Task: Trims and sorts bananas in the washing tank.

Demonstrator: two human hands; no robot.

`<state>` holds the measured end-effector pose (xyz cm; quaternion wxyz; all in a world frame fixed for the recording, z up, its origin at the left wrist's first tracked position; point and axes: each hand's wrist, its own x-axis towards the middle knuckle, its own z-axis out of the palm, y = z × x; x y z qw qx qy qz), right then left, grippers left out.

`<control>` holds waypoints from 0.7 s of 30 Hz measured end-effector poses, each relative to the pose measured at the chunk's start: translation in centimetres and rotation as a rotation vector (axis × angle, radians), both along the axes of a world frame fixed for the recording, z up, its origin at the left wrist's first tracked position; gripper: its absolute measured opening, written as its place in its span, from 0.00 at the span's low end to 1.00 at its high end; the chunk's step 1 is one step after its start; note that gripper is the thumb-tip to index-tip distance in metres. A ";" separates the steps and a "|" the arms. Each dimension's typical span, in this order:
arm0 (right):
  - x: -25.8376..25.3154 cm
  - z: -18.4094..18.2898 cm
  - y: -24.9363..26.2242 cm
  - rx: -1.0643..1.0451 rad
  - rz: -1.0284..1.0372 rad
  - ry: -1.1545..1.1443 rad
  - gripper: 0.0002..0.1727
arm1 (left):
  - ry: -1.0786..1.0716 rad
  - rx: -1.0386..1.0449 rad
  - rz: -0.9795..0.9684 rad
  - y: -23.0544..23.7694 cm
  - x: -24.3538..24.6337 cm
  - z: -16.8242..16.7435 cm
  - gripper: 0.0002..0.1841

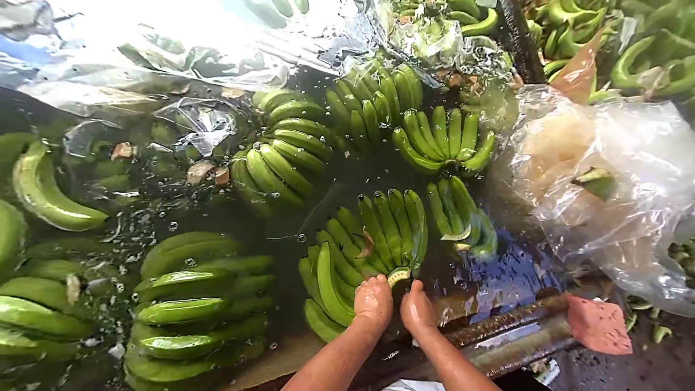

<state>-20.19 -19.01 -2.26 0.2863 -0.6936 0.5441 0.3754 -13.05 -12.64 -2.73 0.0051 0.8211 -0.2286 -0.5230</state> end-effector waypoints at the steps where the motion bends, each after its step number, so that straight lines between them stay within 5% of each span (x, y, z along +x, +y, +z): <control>1: 0.2 0.6 -0.5 0.053 0.013 0.020 0.25 | -0.021 0.009 0.007 -0.4 -0.2 -0.5 0.22; 7: -1.9 7.8 -0.9 0.033 -0.016 -0.326 0.19 | -0.015 0.002 -0.003 -0.3 1.3 -1.8 0.24; 11: -10.2 7.5 -6.7 -0.141 0.163 -0.320 0.22 | 0.091 -0.167 -0.054 2.3 5.3 0.8 0.37; 15: -19.4 5.0 -7.5 -0.137 0.435 -0.407 0.14 | -0.204 -0.523 0.077 0.9 7.6 1.0 0.30; 18: -21.5 4.4 -7.2 -0.048 0.561 -0.375 0.21 | -0.094 -0.377 0.037 -2.0 8.7 -1.9 0.36; 21: -19.5 4.1 -8.3 -0.158 0.524 -0.455 0.23 | 0.068 -0.308 0.107 -2.3 9.3 -4.1 0.31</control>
